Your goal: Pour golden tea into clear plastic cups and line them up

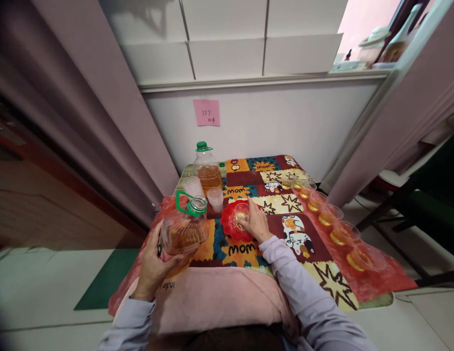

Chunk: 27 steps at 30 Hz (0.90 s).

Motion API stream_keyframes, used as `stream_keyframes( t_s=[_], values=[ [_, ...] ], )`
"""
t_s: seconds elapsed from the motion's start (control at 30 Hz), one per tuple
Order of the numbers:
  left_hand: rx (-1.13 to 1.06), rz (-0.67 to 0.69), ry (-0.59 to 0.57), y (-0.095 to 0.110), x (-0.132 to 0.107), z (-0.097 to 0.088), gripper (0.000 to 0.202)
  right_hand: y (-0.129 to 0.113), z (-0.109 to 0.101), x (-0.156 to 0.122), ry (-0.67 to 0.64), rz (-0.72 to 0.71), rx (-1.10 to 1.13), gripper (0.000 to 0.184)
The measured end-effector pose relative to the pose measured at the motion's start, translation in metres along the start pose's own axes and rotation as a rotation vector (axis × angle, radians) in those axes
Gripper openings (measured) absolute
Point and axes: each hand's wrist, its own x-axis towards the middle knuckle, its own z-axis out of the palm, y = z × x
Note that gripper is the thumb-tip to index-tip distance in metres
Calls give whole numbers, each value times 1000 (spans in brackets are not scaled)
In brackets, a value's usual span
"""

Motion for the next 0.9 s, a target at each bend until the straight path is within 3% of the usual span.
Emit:
stream_keyframes(
  t_s=[0.1,0.2,0.27,0.3,0.4,0.47,0.6,0.9],
  values=[
    [-2,-2,-8,-3,-1,1,122,-11,-7,-7,149,-41,126,100],
    [3,-3,-8,-6,-2,3,124,-35,-2,-22,240,-20,419,86],
    [15,-1,-13,-6,-2,4,126,-54,11,-33,122,1,699,82],
    [23,0,-18,-5,-2,5,127,-64,20,-38,-1,6,838,85],
    [48,-4,-40,0,-1,5,128,-86,48,-46,-391,22,1157,116],
    [66,-6,-60,4,1,5,128,-95,62,-47,-501,17,1288,138],
    [110,8,-93,9,4,7,127,-100,71,-44,-479,-22,1419,151],
    [134,-11,-198,26,14,13,128,-88,70,-42,-438,-17,1487,137]
  ],
)
